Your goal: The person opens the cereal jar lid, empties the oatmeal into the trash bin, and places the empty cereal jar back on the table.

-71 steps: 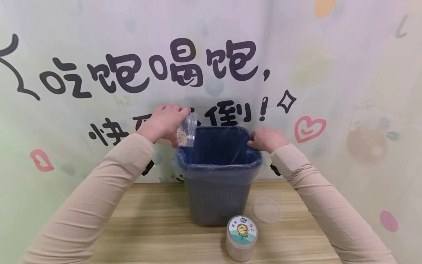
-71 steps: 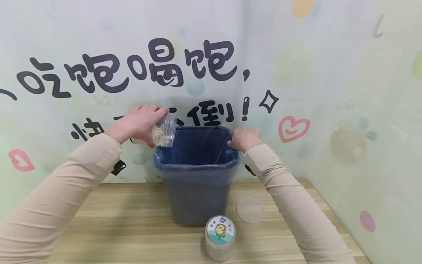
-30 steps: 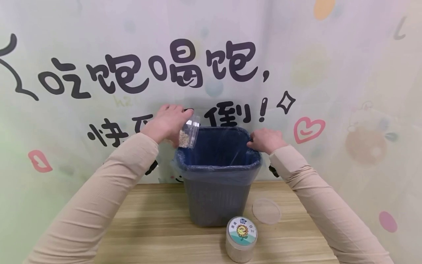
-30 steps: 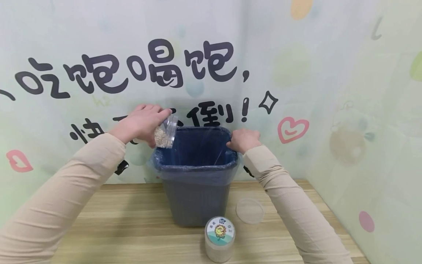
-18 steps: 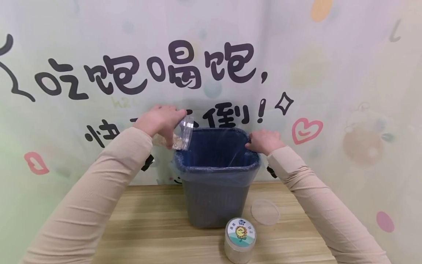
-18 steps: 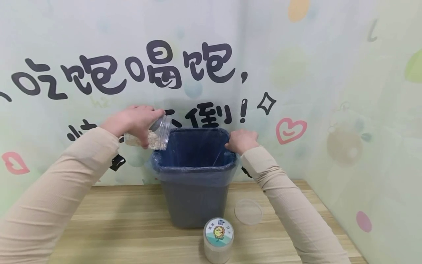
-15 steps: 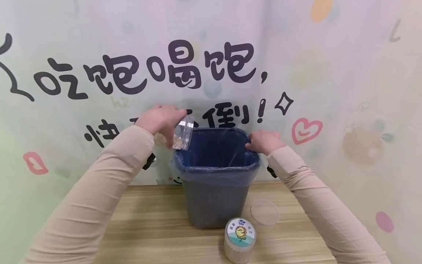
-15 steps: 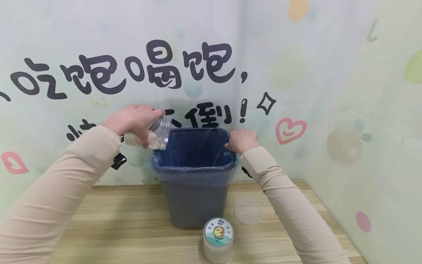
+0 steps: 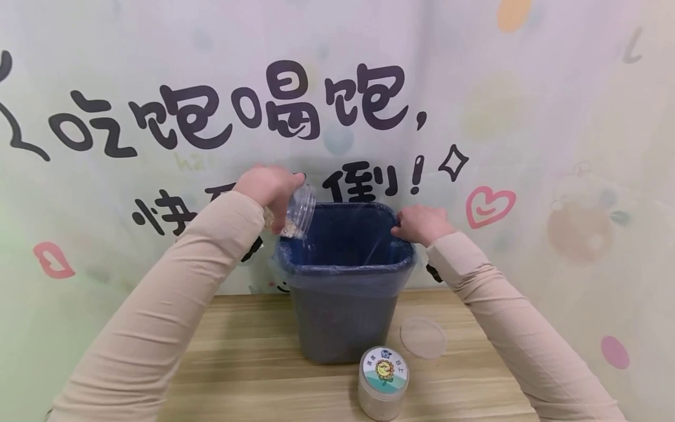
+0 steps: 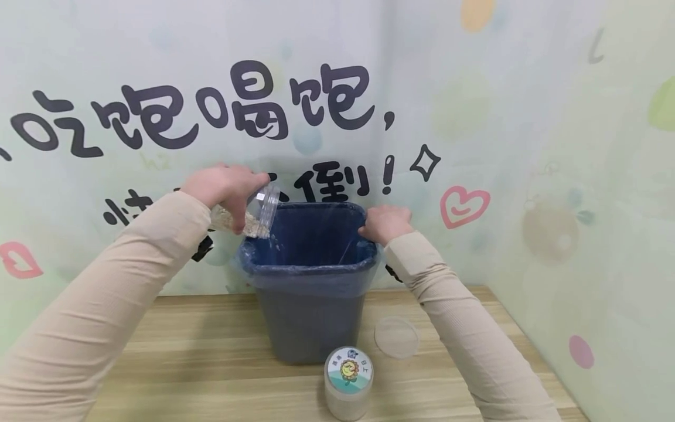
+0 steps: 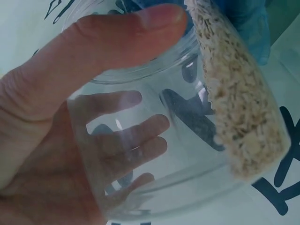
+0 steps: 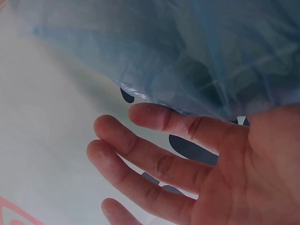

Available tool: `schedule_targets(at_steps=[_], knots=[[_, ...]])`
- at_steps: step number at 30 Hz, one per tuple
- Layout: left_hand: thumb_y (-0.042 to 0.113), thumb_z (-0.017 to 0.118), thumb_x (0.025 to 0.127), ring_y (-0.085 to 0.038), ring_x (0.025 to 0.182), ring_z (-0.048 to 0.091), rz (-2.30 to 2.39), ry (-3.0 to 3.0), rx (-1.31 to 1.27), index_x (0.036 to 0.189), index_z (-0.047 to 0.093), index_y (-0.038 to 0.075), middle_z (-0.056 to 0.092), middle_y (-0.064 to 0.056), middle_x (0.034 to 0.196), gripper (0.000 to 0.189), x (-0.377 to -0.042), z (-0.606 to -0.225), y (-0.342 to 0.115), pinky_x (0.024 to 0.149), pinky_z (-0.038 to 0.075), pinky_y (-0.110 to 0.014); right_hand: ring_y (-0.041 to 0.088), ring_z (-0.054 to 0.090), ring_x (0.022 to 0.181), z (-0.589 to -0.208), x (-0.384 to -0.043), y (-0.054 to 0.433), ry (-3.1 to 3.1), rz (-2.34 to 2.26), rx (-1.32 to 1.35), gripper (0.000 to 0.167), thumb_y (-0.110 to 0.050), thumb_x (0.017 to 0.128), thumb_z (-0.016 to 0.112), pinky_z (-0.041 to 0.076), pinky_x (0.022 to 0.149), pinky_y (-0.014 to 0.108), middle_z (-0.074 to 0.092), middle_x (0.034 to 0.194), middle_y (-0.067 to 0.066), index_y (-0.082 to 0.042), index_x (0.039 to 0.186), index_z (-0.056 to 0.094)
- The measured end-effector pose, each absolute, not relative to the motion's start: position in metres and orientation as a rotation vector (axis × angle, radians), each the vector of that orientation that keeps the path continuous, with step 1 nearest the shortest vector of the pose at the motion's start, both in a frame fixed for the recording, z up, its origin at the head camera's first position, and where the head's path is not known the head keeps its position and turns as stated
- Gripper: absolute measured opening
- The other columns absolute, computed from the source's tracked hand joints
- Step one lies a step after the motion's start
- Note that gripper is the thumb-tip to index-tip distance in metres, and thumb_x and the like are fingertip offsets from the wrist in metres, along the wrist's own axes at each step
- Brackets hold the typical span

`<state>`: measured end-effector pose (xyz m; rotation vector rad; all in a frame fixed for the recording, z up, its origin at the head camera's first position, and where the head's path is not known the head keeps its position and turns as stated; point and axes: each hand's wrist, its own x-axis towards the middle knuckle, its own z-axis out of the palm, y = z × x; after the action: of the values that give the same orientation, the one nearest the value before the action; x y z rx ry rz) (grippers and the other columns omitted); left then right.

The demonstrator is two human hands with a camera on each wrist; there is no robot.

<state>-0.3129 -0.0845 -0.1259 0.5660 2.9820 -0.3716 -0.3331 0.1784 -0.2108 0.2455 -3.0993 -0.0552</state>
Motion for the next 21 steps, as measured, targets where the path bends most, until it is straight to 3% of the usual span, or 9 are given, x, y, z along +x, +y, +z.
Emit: schedule_targets(at_steps=[5,11,15,21], knots=[[0.009,0.088,0.059,-0.039,0.11,0.046,-0.393,3.0,0.551,0.14,0.039,0.008,0.052,-0.017,0.129,0.095,-0.311,-0.1273,-0.0822,0.09,0.041,-0.047,0.036,0.06,0.092,-0.2105,-0.3335,0.1774,-3.096,-0.062,0.255,0.026,-0.031,0.091,0.056,0.045,0.076,0.057,0.066,0.102,0.013,-0.008,0.093,0.066],[0.013,0.09,0.058,-0.031,0.106,0.053,-0.434,2.988,0.633,0.13,0.044,0.004,0.058,-0.013,0.11,0.086,-0.3134,-0.1278,-0.0855,0.097,0.035,-0.048,0.035,0.06,0.093,-0.2101,-0.3328,0.177,-3.1,-0.069,0.252,0.027,-0.032,0.092,0.056,0.045,0.076,0.056,0.066,0.102,0.013,-0.008,0.095,0.067],[0.013,0.09,0.056,-0.029,0.1,0.054,-0.396,2.994,0.645,0.122,0.046,0.005,0.058,-0.009,0.103,0.079,-0.3142,-0.1276,-0.0897,0.095,0.038,-0.048,0.035,0.06,0.092,-0.2095,-0.3324,0.1763,-3.104,-0.069,0.253,0.027,-0.032,0.092,0.056,0.045,0.076,0.056,0.065,0.102,0.013,-0.008,0.095,0.067],[0.012,0.09,0.056,-0.031,0.107,0.053,-0.434,2.996,0.645,0.13,0.044,0.005,0.058,-0.013,0.111,0.087,-0.3129,-0.1276,-0.0867,0.097,0.036,-0.05,0.034,0.06,0.091,-0.2102,-0.3334,0.1773,-3.105,-0.068,0.254,0.027,-0.032,0.092,0.056,0.045,0.075,0.055,0.065,0.101,0.013,-0.007,0.095,0.066]])
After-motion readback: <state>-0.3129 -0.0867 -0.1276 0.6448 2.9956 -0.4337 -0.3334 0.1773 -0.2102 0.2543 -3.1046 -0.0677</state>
